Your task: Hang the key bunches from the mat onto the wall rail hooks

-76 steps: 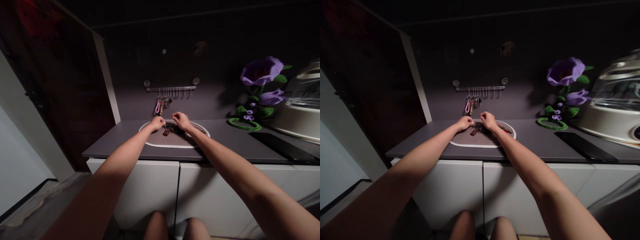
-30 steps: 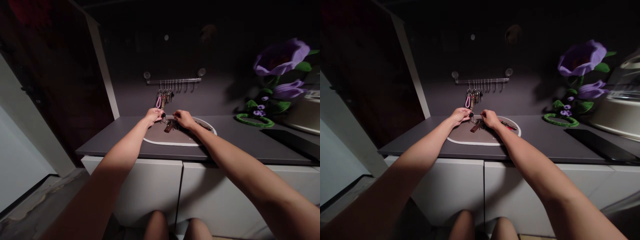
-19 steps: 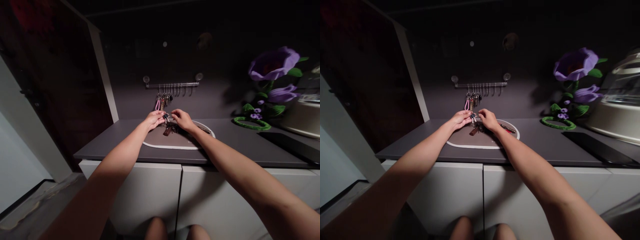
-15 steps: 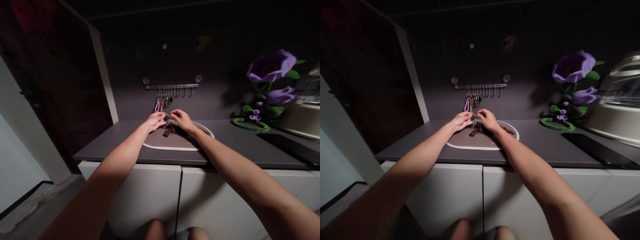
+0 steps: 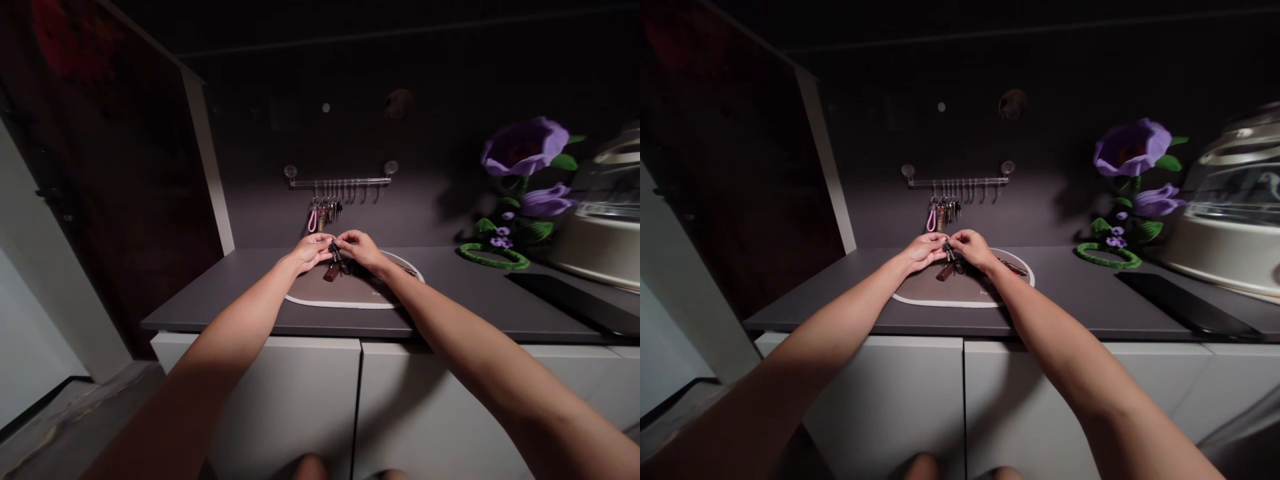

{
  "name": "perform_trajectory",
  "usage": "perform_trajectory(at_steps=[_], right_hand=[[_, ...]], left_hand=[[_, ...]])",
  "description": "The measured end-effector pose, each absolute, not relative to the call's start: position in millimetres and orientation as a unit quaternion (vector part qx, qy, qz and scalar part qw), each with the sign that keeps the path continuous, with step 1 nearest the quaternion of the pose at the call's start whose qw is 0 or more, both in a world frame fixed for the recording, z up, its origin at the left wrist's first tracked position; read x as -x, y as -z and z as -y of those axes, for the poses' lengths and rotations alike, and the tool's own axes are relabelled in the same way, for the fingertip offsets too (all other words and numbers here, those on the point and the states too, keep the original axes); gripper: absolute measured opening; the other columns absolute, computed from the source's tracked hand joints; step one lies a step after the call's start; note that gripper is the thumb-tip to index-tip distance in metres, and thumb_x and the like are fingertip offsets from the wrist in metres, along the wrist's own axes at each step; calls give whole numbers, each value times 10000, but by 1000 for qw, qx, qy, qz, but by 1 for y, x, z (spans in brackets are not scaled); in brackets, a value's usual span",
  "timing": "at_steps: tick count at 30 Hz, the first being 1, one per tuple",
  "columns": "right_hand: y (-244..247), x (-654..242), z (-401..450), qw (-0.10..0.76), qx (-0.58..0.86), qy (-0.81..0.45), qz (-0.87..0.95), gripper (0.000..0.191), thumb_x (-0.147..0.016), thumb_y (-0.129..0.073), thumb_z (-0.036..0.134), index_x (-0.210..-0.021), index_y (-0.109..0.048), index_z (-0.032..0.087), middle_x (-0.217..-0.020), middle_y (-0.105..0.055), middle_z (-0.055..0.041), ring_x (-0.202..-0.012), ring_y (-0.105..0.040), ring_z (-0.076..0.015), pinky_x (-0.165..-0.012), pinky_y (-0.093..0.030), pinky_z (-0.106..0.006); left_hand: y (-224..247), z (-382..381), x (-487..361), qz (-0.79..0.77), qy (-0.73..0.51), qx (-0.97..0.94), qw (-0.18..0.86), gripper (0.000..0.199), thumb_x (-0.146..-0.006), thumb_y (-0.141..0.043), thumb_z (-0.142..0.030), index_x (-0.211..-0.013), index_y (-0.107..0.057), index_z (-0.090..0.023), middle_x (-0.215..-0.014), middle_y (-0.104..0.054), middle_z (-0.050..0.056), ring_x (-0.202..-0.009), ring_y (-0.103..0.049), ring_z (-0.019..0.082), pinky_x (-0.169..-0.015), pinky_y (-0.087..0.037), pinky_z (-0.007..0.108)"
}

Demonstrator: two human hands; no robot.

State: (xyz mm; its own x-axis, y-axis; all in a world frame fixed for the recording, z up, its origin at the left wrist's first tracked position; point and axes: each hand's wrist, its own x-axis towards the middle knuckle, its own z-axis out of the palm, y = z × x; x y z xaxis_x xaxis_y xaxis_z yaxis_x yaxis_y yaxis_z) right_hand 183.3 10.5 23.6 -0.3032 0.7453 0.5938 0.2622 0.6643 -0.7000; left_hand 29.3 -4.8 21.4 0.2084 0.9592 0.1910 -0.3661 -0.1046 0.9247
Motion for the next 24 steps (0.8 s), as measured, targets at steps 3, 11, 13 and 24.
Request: perform_trajectory(at_steps=[3, 11, 13, 24], right_hand=[[-24, -184, -10, 489, 324, -253, 770, 246, -686, -599, 382, -750, -620, 145, -734, -624, -29, -674, -531, -117, -691, -416, -249], [-21, -186, -16, 503, 313, -242, 768, 247, -692, -583, 391, -751, -617, 154, -746, -626, -27, -702, -540, -125, -703, -418, -255], [-20, -187, -17, 507, 312, -240, 767, 248, -692, -581, 396, -745, -611, 156, -742, -621, -22, -701, -537, -124, -709, -417, -259], [-19, -195, -27, 559, 307, -238, 733, 266, -675, -578, 419, -744, -558, 163, -710, -576, -7, -666, -502, -115, -670, -415, -255]], left_hand=[[-21, 5, -31, -302, -558, -496, 593, 69, -777, -531, -59, -796, -574, -109, -716, -628, 29, -685, -611, 97, -873, -435, 403], [-21, 6, -32, -310, -557, -521, 568, 80, -736, -608, -119, -816, -604, -117, -725, -622, 19, -685, -589, 87, -873, -436, 413], [-21, 6, -32, -318, -555, -531, 556, 109, -729, -620, -142, -836, -609, -124, -740, -624, 18, -691, -587, 84, -877, -434, 407], [-15, -3, -34, -379, -553, -654, 350, 186, -777, -541, -287, -836, -604, -124, -809, -646, 68, -717, -589, 124, -747, -470, 307]])
